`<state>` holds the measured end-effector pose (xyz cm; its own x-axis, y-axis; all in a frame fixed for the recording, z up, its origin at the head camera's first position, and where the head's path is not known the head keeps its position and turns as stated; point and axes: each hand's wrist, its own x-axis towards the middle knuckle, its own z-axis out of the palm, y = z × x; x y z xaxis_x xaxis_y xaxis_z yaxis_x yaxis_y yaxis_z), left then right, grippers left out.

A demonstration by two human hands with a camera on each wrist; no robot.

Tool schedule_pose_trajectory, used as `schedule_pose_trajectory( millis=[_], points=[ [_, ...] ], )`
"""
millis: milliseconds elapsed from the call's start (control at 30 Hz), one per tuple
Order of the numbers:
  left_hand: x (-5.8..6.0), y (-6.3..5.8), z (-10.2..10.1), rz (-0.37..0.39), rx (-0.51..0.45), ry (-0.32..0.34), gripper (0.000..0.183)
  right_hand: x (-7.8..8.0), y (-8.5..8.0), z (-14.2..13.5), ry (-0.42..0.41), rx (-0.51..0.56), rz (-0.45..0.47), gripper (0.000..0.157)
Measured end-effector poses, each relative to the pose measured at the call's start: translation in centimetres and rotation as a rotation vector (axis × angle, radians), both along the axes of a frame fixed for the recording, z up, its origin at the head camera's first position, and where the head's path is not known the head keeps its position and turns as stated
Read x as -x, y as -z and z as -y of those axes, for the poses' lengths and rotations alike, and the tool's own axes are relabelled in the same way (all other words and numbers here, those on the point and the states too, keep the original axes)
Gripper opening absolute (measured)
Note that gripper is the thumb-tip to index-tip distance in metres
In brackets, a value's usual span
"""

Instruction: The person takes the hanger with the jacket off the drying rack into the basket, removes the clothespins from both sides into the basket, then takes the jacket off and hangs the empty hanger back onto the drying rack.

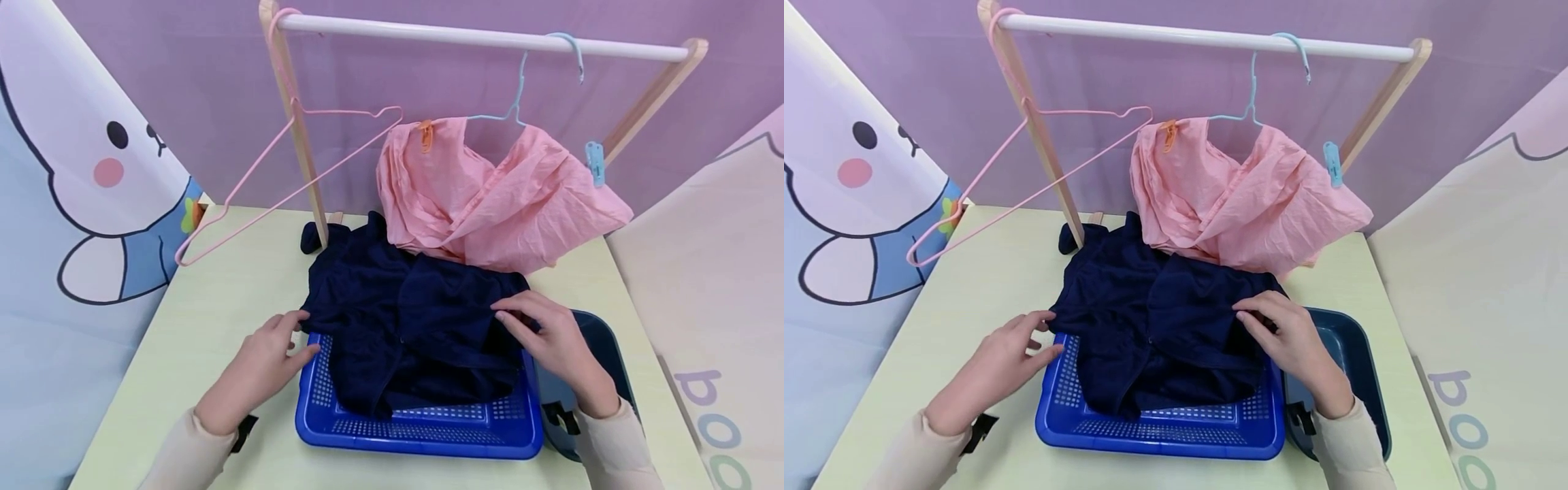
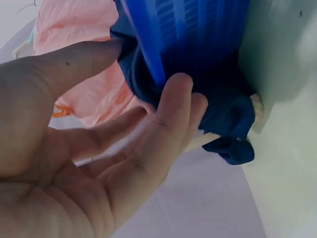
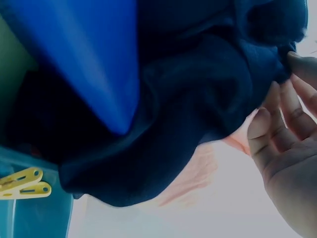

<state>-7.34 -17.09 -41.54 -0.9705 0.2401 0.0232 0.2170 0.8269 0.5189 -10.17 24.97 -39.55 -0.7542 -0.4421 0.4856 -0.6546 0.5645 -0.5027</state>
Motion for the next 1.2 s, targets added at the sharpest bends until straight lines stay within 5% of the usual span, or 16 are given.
schedule_pose_trajectory(
  millis=[200,600,733,900,1200],
  points=[
    [-1.3,0.6,-0.2,0.073,0.016,-0.054,0.045,1.4,-0.3,-0.4,0.037,-0.127,0.024,0.028],
    [-1.0,0.9,0.1,0.270,-0.113,-0.055,0.045,8.8,-0.1,3.4,-0.095,-0.559,0.004,0.039],
    [-0.8,0.8,-0.3,0.316,-0.124,-0.062,0.047,10.1,0.4,4.1,-0.098,-0.639,0.089,0.043],
    [-0.7,0.8,-0.4,0.314,-0.102,-0.052,0.047,10.7,0.8,4.2,-0.150,-0.590,0.144,0.024],
    [-0.5,1.0,-0.3,0.306,-0.090,-0.027,0.046,9.7,0.4,4.1,-0.191,-0.415,0.001,0.014]
  ],
)
